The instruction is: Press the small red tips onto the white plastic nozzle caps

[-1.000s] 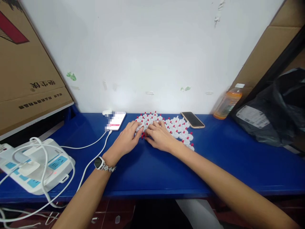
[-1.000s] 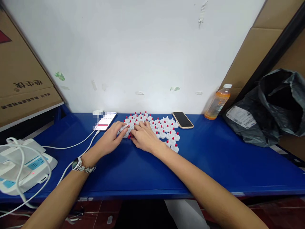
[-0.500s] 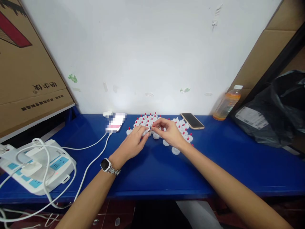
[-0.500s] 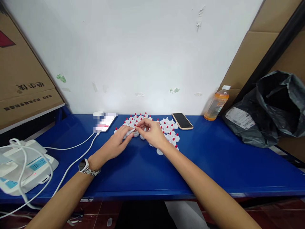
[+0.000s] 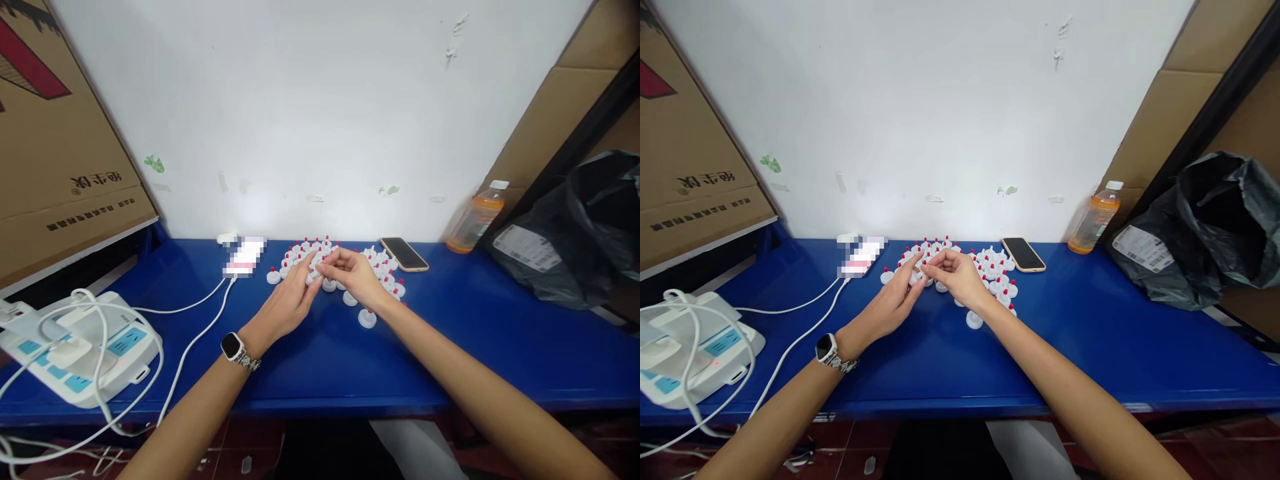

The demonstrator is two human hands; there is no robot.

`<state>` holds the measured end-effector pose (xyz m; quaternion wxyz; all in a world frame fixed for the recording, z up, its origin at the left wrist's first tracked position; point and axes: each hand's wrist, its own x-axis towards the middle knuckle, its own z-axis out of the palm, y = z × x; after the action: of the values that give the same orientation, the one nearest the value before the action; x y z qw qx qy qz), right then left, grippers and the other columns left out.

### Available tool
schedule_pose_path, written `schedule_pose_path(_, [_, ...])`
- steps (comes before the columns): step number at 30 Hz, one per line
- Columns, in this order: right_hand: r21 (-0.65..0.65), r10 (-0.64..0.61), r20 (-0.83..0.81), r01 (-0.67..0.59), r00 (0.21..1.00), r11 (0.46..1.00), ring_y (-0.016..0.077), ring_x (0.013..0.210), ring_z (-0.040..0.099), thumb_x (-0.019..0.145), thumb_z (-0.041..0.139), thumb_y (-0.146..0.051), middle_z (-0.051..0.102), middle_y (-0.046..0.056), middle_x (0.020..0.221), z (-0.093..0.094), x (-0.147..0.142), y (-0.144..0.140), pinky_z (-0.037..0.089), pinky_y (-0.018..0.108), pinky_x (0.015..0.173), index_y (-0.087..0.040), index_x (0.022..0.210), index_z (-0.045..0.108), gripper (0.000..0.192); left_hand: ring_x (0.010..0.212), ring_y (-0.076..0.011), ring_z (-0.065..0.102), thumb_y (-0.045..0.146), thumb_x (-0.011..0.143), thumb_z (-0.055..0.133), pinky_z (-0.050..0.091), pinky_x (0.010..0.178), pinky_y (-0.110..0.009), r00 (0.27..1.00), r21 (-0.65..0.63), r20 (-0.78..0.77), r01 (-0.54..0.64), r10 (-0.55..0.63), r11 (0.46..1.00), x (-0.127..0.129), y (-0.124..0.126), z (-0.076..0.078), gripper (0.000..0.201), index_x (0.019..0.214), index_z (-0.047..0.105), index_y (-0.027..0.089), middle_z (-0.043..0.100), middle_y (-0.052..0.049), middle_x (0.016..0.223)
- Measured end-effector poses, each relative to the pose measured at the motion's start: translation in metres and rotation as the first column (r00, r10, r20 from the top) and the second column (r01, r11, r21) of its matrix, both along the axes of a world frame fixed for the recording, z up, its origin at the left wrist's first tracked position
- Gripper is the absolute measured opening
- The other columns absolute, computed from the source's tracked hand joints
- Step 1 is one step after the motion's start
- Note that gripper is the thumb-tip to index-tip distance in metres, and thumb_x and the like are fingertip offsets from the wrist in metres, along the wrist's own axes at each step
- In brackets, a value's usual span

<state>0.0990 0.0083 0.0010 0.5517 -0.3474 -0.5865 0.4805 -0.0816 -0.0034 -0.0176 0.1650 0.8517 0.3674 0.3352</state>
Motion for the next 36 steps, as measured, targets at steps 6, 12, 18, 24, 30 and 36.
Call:
schedule_pose_path(6, [0.042,-0.038,-0.02,0.039,0.999,0.998,0.0127,0.059,0.06,0.065,0.086,-0.046,0.065,-0.001,0.064,0.003,-0.003,-0.001,0.051,0.028,0.058,-0.021,0.066,0.059,0.036,0.153,-0.0263,0.023,0.044,0.104,0.035,0.028,0.123,-0.05,0.999,-0.009,0.017,0.038,-0.037,0.999,0.002,0.006,-0.005,0.07,0.16,0.0,0.021,0.018,-0.015,0.166])
schedule_pose_path(12, [0.056,0.043,-0.011,-0.042,0.999,0.998,0.0116,0.06,0.059,0.069,0.084,-0.045,0.063,-0.002,0.065,0.013,-0.006,-0.01,0.049,0.026,0.058,-0.02,0.068,0.058,0.036,0.151,-0.0267,0.028,0.045,0.103,0.037,0.028,0.123,-0.047,0.996,-0.021,0.064,0.064,-0.063,0.998,0.002,0.001,-0.003,0.069,0.16,0.005,0.022,0.025,-0.014,0.165])
schedule_pose_path(18, [0.049,0.068,0.018,-0.069,0.998,0.996,0.0122,0.062,0.062,0.069,0.083,-0.046,0.067,0.0,0.07,0.015,0.012,-0.004,0.05,0.026,0.061,-0.019,0.072,0.057,0.037,0.146,-0.0283,0.036,0.049,0.101,0.043,0.033,0.119,-0.047,0.998,-0.045,0.058,0.042,-0.039,0.998,0.012,0.005,0.006,0.075,0.16,0.003,0.024,0.035,-0.014,0.158])
schedule_pose_path(24, [0.256,-0.462,0.306,0.395,0.832,0.882,0.0133,0.062,0.062,0.08,0.068,-0.03,0.068,0.001,0.067,0.025,0.071,0.054,0.046,0.025,0.06,-0.018,0.075,0.061,0.015,0.115,-0.0263,0.056,0.051,0.097,0.048,0.049,0.098,-0.046,0.997,0.004,0.019,-0.073,0.073,0.997,0.032,0.034,0.025,0.055,0.143,0.042,0.022,0.055,-0.012,0.129])
schedule_pose_path(30, [0.306,-0.499,0.724,0.426,0.477,0.851,0.0155,0.074,0.066,0.08,0.058,-0.014,0.074,0.007,0.081,0.024,0.092,0.108,0.047,0.023,0.067,-0.016,0.081,0.068,0.011,0.111,-0.0246,0.056,0.042,0.099,0.046,0.045,0.1,-0.045,0.999,0.098,0.008,-0.053,0.053,0.994,0.043,0.035,0.018,0.029,0.115,0.06,0.022,0.058,-0.008,0.116])
schedule_pose_path(36, [0.2,-0.342,0.83,0.337,0.441,0.92,0.0181,0.07,0.066,0.07,0.064,-0.008,0.074,0.009,0.075,0.006,0.081,0.132,0.046,0.025,0.065,-0.014,0.072,0.072,0.01,0.113,-0.0233,0.054,0.037,0.1,0.046,0.042,0.102,-0.043,1.0,0.096,-0.009,-0.011,0.012,0.995,0.04,0.026,0.01,0.023,0.108,0.063,0.023,0.059,-0.006,0.114])
